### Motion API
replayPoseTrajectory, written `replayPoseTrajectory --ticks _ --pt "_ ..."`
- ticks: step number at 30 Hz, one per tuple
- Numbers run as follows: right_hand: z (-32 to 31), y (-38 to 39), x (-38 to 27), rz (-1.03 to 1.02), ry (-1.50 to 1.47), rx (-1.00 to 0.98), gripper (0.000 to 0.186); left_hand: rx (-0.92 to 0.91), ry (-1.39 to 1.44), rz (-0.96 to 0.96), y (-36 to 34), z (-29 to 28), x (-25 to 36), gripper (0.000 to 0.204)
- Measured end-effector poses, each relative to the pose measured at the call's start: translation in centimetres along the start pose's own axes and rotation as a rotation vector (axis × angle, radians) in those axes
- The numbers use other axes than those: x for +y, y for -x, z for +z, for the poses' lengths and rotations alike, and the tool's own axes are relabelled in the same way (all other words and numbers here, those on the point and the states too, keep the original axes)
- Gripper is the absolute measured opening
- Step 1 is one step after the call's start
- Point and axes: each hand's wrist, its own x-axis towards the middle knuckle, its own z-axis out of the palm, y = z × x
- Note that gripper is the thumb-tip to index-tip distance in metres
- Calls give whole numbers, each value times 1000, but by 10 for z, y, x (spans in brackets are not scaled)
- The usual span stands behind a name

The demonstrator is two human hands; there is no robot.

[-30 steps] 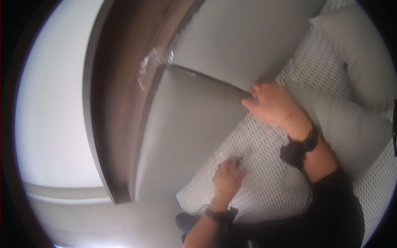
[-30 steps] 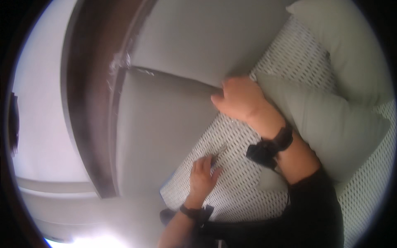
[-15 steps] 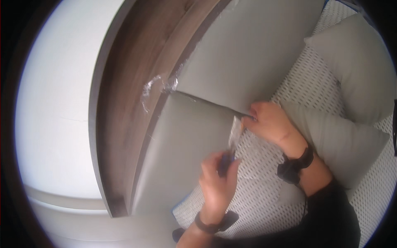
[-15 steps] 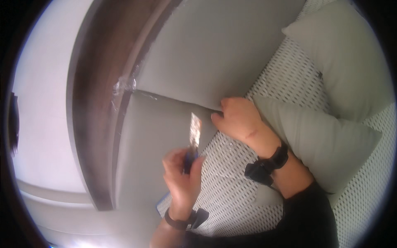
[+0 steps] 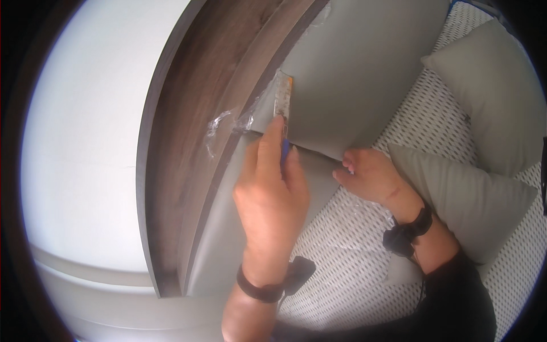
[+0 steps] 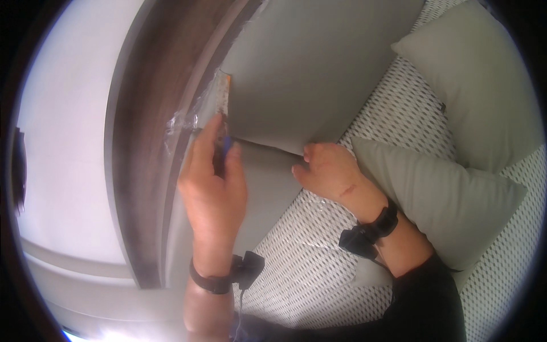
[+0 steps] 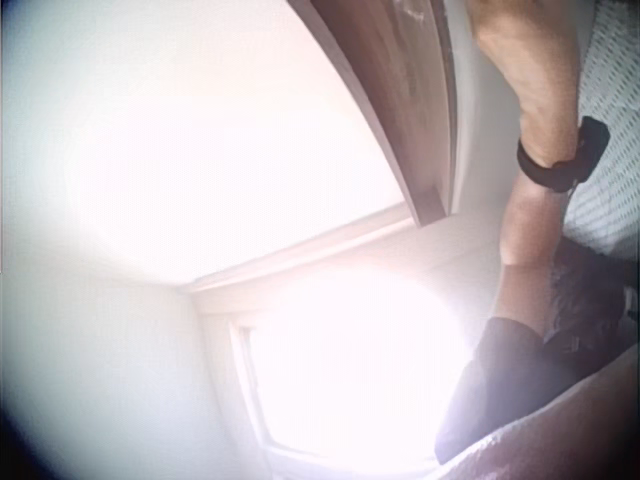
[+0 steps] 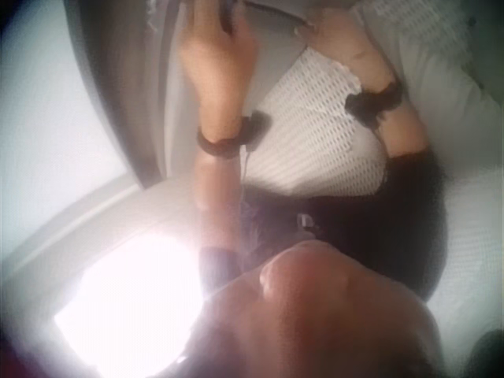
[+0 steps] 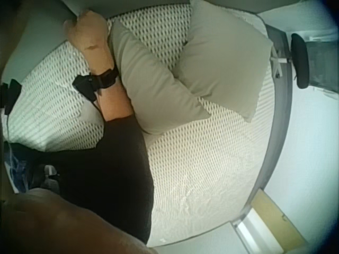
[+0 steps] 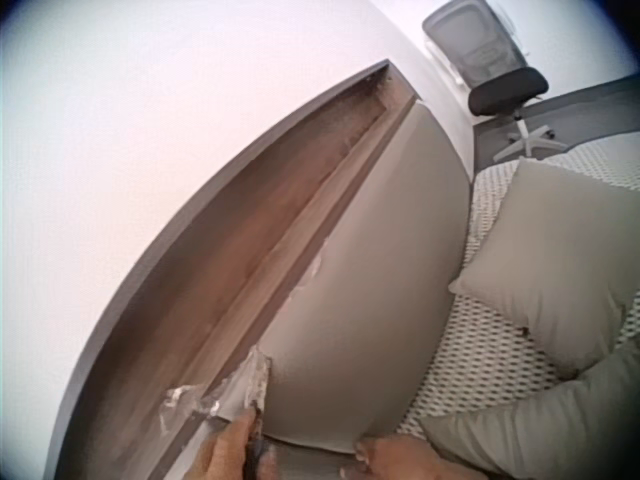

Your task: The person uses a utility knife to cut through the plastic protective wrap on a gray cushioned headboard and pulls the plastic away by hand.

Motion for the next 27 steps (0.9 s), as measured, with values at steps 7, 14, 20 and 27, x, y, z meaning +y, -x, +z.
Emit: replayPoseTrajectory --ticks 7,14,20,27 --pt "1 -1 0 8 -10 -12 34 -75 30 -45 -9 -11 3 39" --pt "8 -1 6 -23 -9 39 32 -94 88 -138 -11 -18 2 37" --pt "7 1 8 -43 -45 66 30 -65 61 -90 -9 -21 0 37" --pt "3 1 4 -25 -75 49 31 -69 11 -89 -1 -26 1 39"
